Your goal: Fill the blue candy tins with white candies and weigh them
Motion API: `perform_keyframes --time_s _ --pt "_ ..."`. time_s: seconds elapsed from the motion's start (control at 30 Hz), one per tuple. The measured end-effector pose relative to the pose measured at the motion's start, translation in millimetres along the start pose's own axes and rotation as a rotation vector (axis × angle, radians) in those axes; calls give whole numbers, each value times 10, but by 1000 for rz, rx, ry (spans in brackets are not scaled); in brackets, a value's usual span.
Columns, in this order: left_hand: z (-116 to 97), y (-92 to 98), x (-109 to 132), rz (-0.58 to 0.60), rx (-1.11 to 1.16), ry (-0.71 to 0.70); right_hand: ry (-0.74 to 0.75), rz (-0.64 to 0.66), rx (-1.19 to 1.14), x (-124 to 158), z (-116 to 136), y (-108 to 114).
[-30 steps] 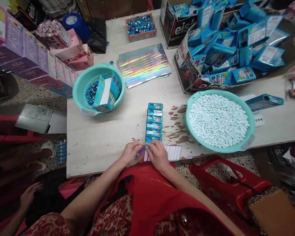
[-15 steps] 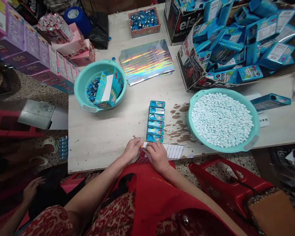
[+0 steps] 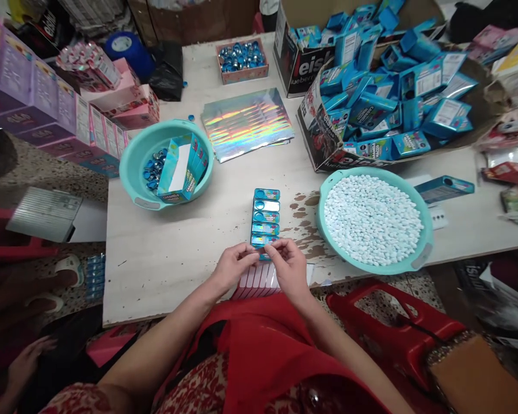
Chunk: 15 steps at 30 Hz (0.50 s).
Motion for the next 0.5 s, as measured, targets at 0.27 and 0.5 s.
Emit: perform_keyframes --time_s 0.27,0.5 --pt "-93 187 -686 -37 -276 -53 19 -326 81 -540 -188 -177" --pt "-180 264 -962 -25 -668 33 149 -392 276 -801 -284 -207"
Point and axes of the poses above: each hand's wrist, its own x-axis away from the middle knuckle, its own y-axis out of the back of the hand, z = x × y, the point moved 2 cm from there along -x, towards the middle knuckle, and after that the axes turned 5 degrees about -y, right-handed, at the moved point
